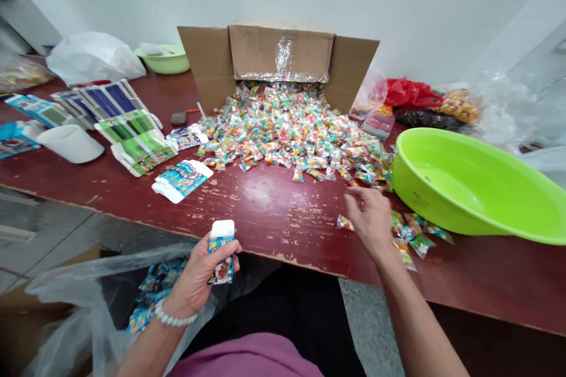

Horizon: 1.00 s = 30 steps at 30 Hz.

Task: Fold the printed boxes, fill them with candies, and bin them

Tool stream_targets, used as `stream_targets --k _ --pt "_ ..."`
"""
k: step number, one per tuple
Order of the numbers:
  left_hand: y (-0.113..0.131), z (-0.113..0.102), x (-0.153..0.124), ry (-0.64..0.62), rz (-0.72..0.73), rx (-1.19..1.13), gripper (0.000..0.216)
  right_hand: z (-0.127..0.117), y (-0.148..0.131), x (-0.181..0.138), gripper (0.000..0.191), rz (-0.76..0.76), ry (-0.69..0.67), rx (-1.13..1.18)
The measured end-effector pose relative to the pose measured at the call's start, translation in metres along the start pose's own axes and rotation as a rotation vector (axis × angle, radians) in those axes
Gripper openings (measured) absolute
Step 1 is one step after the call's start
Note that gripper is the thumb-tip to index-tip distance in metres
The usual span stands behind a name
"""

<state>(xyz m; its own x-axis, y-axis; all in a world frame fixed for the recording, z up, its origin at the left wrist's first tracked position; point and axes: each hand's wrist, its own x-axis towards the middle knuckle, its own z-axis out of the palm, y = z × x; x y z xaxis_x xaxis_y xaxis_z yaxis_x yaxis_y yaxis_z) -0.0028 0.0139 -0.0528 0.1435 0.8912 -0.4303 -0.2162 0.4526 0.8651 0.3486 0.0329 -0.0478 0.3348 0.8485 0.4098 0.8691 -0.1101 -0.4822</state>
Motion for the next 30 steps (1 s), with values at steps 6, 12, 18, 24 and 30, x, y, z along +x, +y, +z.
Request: stream_targets --k 6,12,18,24,30 --pt "0.008 -0.002 0.0 0.05 -0.034 0.009 0.048 0.107 -0.072 0.05 0.03 -0.089 -0.261 0.229" --pt "0.011 -0.01 0.002 0.097 -0.029 0.011 0.051 0.129 -0.07 0.069 0.018 0.054 -0.291 0.432" --pt "0.011 -0.006 0.003 -0.074 -0.03 0.213 0.039 0.085 -0.09 0.035 0.042 0.216 -0.482 0.811" --pt "0.013 0.006 -0.003 -0.237 -0.012 0.319 0.038 0.038 -0.132 -0.016 0.034 0.566 -0.825 1.311" --pt "0.015 0.01 -0.018 -0.331 0.011 0.379 0.034 0.019 -0.143 -0.035 0.032 0.505 -0.885 1.212"
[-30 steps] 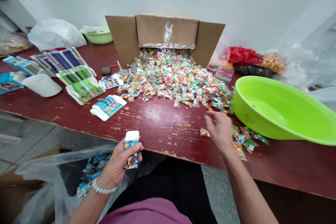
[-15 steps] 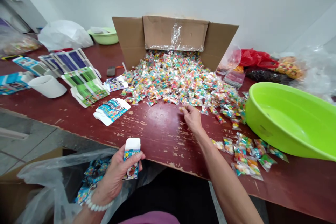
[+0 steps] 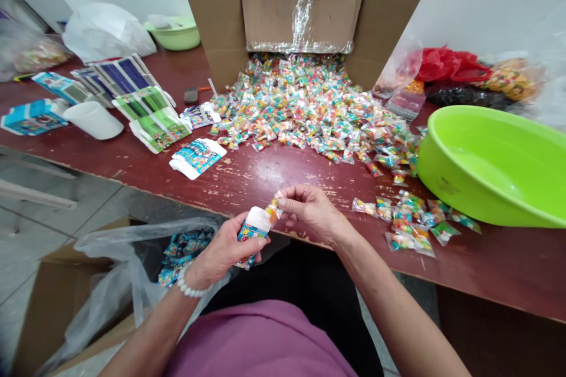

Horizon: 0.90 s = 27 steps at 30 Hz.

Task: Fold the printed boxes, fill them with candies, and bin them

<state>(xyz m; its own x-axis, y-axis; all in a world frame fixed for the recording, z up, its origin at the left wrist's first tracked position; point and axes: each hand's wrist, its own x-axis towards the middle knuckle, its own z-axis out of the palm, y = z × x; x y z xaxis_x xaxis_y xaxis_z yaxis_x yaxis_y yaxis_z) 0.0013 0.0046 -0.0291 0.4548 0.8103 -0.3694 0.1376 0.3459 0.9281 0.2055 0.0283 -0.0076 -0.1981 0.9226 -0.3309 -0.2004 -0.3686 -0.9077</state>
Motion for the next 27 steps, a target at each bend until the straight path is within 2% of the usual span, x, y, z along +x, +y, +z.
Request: stream_targets --k 11,17,24,27 --pt "0.003 0.009 -0.018 -0.068 0.001 -0.083 0.042 0.013 0.006 -0.017 0.034 -0.069 0.126 -0.061" --pt "0.0 0.008 -0.02 -0.051 0.005 -0.095 0.039 0.016 0.005 -0.026 0.036 0.018 0.027 -0.003" --pt "0.0 0.008 -0.022 -0.075 0.013 -0.158 0.042 0.011 0.014 -0.021 0.036 0.009 0.038 0.049" --pt "0.0 0.007 -0.022 -0.059 0.019 -0.147 0.04 0.014 0.011 -0.022 0.035 0.002 0.083 -0.005"
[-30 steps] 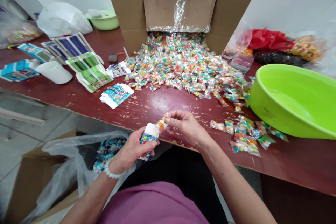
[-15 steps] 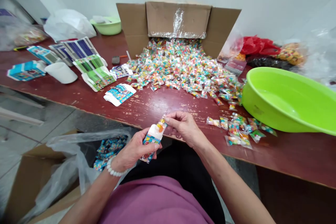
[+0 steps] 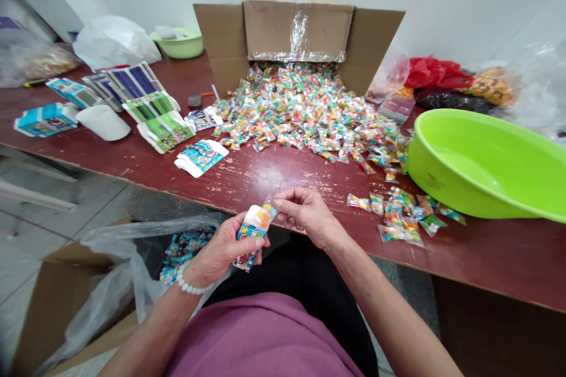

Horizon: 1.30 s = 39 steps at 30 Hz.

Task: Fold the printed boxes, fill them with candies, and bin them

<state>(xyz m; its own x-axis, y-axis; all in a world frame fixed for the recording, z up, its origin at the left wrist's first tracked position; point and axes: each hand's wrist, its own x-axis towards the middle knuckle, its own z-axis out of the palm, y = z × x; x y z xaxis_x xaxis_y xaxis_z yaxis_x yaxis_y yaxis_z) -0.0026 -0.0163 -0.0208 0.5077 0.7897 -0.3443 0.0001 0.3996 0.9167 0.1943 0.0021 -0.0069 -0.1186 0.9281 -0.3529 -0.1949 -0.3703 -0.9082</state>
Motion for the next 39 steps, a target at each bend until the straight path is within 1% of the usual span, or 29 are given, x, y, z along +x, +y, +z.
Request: stream_targets --k 2,5,6,8,10,11,13,15,17,19,20,21,23,25,26,28,30,31,33,35,36,38,39 --pt "0.0 0.0 0.001 0.004 0.002 -0.01 0.041 0.003 -0.003 -0.003 0.033 -0.061 -0.007 -0.077" --pt "-0.002 0.001 0.005 0.022 0.023 -0.114 0.043 0.008 -0.006 -0.008 0.027 -0.225 -0.107 -0.224" --pt "-0.003 0.001 0.007 0.035 0.024 -0.181 0.043 0.008 -0.005 -0.008 0.026 -0.274 -0.111 -0.266" --pt "-0.004 0.001 0.01 0.064 0.001 -0.32 0.048 0.009 -0.002 -0.006 0.026 -0.313 -0.055 -0.281" --pt "-0.006 0.0 0.014 0.072 -0.025 -0.404 0.057 0.009 0.005 -0.001 0.025 -0.244 -0.009 -0.198" --pt "-0.006 0.0 0.015 0.075 -0.016 -0.418 0.057 0.009 0.009 0.002 0.025 -0.183 -0.032 -0.146" --pt "-0.007 -0.001 0.016 0.085 0.038 -0.412 0.052 0.012 0.016 0.006 0.029 -0.084 -0.13 -0.072" --pt "-0.008 0.0 0.016 0.112 0.082 -0.378 0.048 0.018 0.022 0.007 0.032 -0.056 -0.207 -0.047" --pt "-0.009 0.001 0.015 0.171 0.095 -0.328 0.044 0.025 0.025 0.005 0.031 -0.088 -0.199 -0.037" --pt "-0.01 0.003 0.015 0.229 0.095 -0.319 0.042 0.031 0.026 0.002 0.028 -0.164 -0.142 -0.067" --pt "-0.009 0.003 0.015 0.235 0.081 -0.348 0.042 0.033 0.026 0.001 0.026 -0.221 -0.112 -0.108" --pt "-0.009 0.004 0.015 0.22 0.051 -0.395 0.042 0.034 0.026 -0.001 0.024 -0.293 -0.087 -0.169" --pt "-0.007 0.003 0.016 0.145 -0.051 -0.507 0.045 0.033 0.026 -0.002 0.02 -0.468 -0.061 -0.323" --pt "-0.005 0.002 0.018 0.086 -0.142 -0.592 0.046 0.029 0.026 -0.002 0.018 -0.632 -0.072 -0.455" --pt "-0.003 0.001 0.018 0.076 -0.165 -0.622 0.043 0.027 0.026 -0.003 0.017 -0.685 -0.093 -0.497" --pt "-0.002 -0.001 0.02 0.081 -0.173 -0.662 0.035 0.023 0.026 -0.004 0.016 -0.727 -0.148 -0.531" --pt "-0.001 -0.001 0.02 0.088 -0.169 -0.661 0.032 0.021 0.028 -0.005 0.017 -0.693 -0.177 -0.515" --pt "-0.002 -0.001 0.02 0.089 -0.166 -0.646 0.034 0.021 0.03 -0.006 0.018 -0.641 -0.17 -0.487" --pt "-0.004 0.001 0.019 0.104 -0.137 -0.591 0.037 0.022 0.035 -0.006 0.021 -0.482 -0.128 -0.382" --pt "-0.007 0.004 0.017 0.152 -0.073 -0.488 0.04 0.024 0.039 -0.003 0.022 -0.307 -0.094 -0.256" --pt "-0.009 0.005 0.016 0.185 -0.033 -0.423 0.041 0.025 0.041 -0.002 0.023 -0.249 -0.084 -0.21" --pt "-0.013 0.006 0.015 0.228 0.026 -0.308 0.045 0.026 0.041 0.002 0.023 -0.197 -0.086 -0.16" --pt "-0.014 0.005 0.015 0.226 0.031 -0.282 0.048 0.027 0.04 0.004 0.023 -0.189 -0.092 -0.147"
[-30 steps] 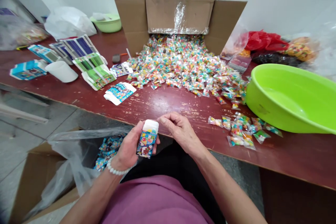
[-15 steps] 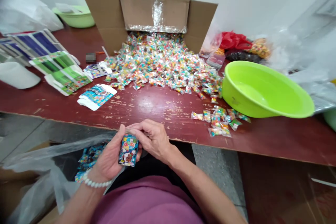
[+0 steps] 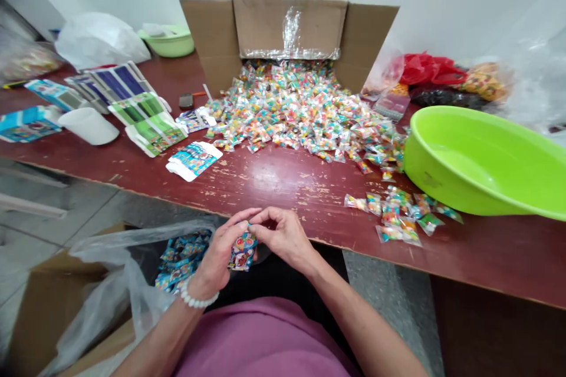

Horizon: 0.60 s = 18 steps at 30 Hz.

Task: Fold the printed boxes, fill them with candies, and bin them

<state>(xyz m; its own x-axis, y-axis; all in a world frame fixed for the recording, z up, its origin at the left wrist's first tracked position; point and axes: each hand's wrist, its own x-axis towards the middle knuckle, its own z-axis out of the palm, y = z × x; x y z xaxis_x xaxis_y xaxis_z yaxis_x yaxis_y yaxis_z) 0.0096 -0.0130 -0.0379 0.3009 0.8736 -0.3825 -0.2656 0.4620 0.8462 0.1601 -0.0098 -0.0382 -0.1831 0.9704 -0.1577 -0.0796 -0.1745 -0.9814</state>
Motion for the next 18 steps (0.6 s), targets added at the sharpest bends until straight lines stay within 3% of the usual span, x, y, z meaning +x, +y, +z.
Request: stream_targets --k 5,10,13,15,18 --pt "-0.001 -0.01 0.001 -0.084 -0.139 -0.101 0.068 0.003 -0.01 0.003 0.024 0.006 -0.05 0.019" --pt "0.003 -0.015 0.003 -0.057 -0.167 -0.251 0.047 0.007 -0.005 -0.004 0.021 -0.143 -0.103 -0.181" --pt "-0.001 -0.014 0.006 0.008 -0.091 -0.284 0.035 0.017 0.008 -0.008 0.014 -0.288 -0.046 -0.346" --pt "-0.004 -0.017 0.006 0.077 0.012 -0.244 0.03 0.026 0.017 -0.008 0.027 -0.358 -0.011 -0.457" --pt "-0.005 -0.04 -0.005 0.171 0.101 -0.033 0.031 0.036 0.024 -0.002 0.053 -0.398 -0.096 -0.531"
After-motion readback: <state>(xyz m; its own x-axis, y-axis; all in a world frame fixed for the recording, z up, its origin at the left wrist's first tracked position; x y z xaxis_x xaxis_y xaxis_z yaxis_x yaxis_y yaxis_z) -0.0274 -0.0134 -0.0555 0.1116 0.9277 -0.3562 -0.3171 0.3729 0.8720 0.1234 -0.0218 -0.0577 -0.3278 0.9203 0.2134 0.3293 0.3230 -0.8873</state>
